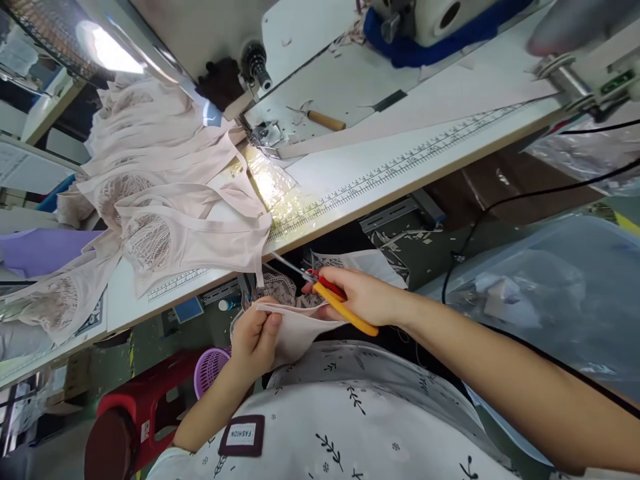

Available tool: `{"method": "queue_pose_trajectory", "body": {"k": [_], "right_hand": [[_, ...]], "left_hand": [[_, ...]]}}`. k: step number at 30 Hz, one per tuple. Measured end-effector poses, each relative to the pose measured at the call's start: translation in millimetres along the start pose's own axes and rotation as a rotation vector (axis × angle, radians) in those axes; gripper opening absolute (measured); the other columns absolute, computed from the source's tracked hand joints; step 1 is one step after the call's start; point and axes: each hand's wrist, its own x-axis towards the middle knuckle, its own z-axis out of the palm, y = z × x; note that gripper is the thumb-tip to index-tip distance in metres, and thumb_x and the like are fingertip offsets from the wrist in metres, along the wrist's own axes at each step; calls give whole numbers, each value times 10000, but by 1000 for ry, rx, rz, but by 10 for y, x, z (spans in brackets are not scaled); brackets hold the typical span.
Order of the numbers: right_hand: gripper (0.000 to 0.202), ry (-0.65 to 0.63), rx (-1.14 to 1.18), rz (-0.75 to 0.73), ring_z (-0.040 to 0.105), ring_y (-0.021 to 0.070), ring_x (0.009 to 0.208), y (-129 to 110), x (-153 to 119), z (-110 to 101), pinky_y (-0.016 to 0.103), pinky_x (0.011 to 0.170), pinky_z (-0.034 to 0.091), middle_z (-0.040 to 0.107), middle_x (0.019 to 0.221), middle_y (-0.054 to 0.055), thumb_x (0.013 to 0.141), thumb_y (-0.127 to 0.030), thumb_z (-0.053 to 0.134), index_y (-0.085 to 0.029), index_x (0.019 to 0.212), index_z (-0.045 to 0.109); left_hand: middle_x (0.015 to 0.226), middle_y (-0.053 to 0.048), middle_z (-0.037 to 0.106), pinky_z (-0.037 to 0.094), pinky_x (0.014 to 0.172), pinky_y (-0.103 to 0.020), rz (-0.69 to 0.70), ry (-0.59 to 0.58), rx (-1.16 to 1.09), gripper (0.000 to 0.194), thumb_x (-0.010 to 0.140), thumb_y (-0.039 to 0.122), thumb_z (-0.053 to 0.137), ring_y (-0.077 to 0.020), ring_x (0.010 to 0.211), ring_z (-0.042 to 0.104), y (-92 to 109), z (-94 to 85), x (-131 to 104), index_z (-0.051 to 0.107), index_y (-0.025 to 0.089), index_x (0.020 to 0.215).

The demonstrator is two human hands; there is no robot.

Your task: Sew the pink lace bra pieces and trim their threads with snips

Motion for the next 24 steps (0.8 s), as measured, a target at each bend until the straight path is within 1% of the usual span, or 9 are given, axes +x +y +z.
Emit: {"method": "queue_pose_trajectory", "body": {"k": [2,4,5,7,10,14,18,21,24], "right_hand": [[455,-88,198,-74,609,211,852,53,-55,16,334,721,497,614,955,65,701,-595,649,-212,907,515],[486,-115,352,-113,582,183,763,99,-98,62,321,671,487,589,861,33,676,-574,711,-206,931,521],[482,-87,379,-111,556,165,708,111,-115,92,309,638,477,569,810,12,653,-539,750,-208,923,525],[443,29,338,-71,502,139,628,104,-139,155,291,585,460,537,731,-17,633,-494,778,-214,873,532],[418,203,258,-18,442,121,553,38,-157,225,274,512,427,504,643,-27,613,-529,765,-210,756,536],[436,311,219,-5,411,114,508,-39,-160,252,259,460,387,474,576,-31,640,-602,711,-212,686,519],[424,448,153,-5,428,115,494,-21,-165,268,253,466,412,498,550,-26,641,-595,722,-214,638,537],[384,478,95,-22,458,119,491,73,-189,296,242,465,425,528,548,-22,657,-564,727,-218,644,560],[332,481,57,-57,511,131,521,204,-233,313,228,477,450,568,588,-10,720,-539,689,-226,689,582]], "left_hand": [[649,4,509,376,541,-229,-139,70,-24,311,960,305,394,-117,590,477,-33,9,-29,433,194,673],[606,18,487,365,526,-229,-276,130,-48,350,953,369,413,-113,559,454,-54,25,-50,424,195,649],[597,20,483,366,525,-228,-331,154,-61,364,947,402,421,-113,555,451,-59,33,-57,436,194,650],[601,17,494,379,536,-228,-395,184,-94,385,934,458,431,-116,565,461,-61,49,-67,470,190,660],[619,6,528,394,554,-225,-443,221,-126,399,911,496,462,-120,587,487,-56,67,-81,512,181,671],[634,-5,573,401,557,-224,-450,279,-164,373,876,496,521,-123,589,504,-63,89,-104,575,167,709],[648,-8,584,410,580,-230,-404,318,-193,331,833,478,580,-126,605,508,-79,118,-120,612,162,739],[633,-2,558,401,586,-230,-449,347,-217,322,835,463,570,-121,599,497,-84,153,-126,596,165,714],[638,0,536,394,606,-240,-475,333,-237,283,839,416,547,-121,610,484,-81,186,-128,569,166,708]]}}
